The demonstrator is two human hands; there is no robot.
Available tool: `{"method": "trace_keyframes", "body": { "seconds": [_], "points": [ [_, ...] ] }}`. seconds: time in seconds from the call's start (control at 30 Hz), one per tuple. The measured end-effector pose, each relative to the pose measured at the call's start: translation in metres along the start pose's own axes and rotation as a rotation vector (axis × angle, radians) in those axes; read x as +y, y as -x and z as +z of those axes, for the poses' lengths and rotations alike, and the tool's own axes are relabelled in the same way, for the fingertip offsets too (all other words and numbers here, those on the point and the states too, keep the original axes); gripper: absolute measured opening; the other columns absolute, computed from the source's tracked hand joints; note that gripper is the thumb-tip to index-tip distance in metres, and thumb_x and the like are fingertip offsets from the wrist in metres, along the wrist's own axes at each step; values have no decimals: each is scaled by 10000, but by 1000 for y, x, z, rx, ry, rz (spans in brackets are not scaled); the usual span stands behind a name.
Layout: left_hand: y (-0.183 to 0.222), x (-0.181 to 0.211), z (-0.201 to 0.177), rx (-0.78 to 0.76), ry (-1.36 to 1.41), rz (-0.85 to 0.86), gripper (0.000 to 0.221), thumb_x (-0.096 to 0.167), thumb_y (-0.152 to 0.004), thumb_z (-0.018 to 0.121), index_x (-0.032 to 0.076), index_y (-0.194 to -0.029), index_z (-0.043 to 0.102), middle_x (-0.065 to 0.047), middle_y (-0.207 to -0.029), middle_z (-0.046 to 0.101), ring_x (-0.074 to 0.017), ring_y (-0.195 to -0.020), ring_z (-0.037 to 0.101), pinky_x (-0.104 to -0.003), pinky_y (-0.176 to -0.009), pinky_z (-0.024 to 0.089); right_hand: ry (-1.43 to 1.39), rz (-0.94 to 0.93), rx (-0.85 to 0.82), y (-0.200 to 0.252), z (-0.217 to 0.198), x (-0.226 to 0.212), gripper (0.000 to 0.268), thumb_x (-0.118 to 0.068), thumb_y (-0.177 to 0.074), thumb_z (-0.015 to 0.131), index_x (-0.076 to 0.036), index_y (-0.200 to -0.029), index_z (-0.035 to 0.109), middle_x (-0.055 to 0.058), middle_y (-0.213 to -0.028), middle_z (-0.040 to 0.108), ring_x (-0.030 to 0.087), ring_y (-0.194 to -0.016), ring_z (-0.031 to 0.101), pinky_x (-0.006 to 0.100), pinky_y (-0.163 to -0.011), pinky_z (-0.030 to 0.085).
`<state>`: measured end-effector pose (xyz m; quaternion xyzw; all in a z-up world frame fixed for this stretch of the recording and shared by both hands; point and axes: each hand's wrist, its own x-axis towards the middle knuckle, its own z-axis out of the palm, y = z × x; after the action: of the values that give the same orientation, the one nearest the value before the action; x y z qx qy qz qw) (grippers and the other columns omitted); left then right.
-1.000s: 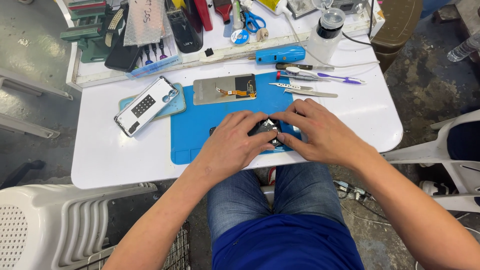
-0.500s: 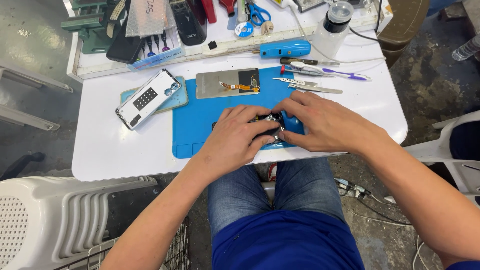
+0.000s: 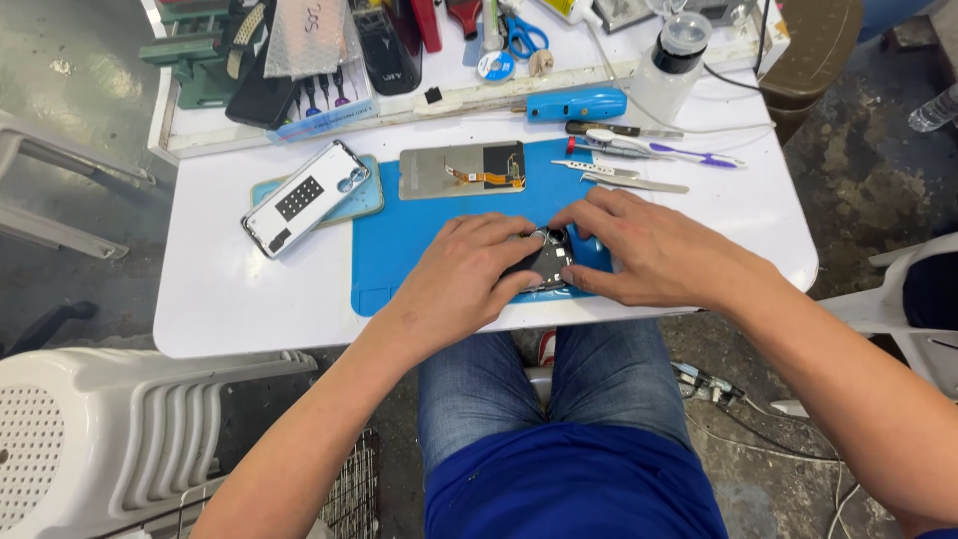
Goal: The person uses a screwdriver to remove screws from the back of a disassembled smartphone. They then use a metal prying tool to separate the screen from the phone's frame and lift the screen off.
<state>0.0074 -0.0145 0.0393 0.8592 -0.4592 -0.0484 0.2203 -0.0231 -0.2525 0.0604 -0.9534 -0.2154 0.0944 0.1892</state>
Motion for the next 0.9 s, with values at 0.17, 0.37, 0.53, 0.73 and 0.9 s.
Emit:
{"method": "trace_keyframes", "body": {
  "seconds": [0.17,0.37,0.53,0.73,0.9],
  "points": [
    [8,-1,13,91,-122,-8,335,308,-1038,599,117,-1294,700,-119,-1307,667,-357,-1354,527,-679,-1159,220,-13,-12,12,1,0,-1,426,-395,-926,670,-140,-1266,636,120,-987,641,346,-940,678,473,-753,598],
    [6,4,11,94,-135,-66,323,320,-1014,616,147,-1270,712,-89,-1281,696,-350,-1366,515,-745,-1143,146,25,30,-11,-2,3,-7,446,-458,-904,681,-164,-1234,623,111,-950,605,351,-922,669,479,-744,597],
    [4,3,11,118,-90,-85,296,288,-989,659,137,-1237,717,-88,-1263,699,-360,-1344,527,-777,-1126,135,78,97,-54,-9,2,-11,501,-499,-876,702,-170,-1238,594,100,-942,589,323,-926,678,450,-752,608],
    [2,1,10,140,-36,-129,279,299,-962,700,166,-1205,729,-44,-1226,703,-316,-1302,557,-772,-1129,113,119,169,-104,-14,6,-12,555,-588,-868,682,-207,-1238,520,78,-938,547,317,-887,672,466,-730,614],
    [2,0,16,144,4,-115,228,268,-1006,631,155,-1164,750,-54,-1199,710,-318,-1301,562,-749,-1126,136,94,162,-134,-12,6,-16,534,-541,-906,638,-181,-1278,508,104,-962,551,345,-906,683,500,-763,602]
  ]
}}
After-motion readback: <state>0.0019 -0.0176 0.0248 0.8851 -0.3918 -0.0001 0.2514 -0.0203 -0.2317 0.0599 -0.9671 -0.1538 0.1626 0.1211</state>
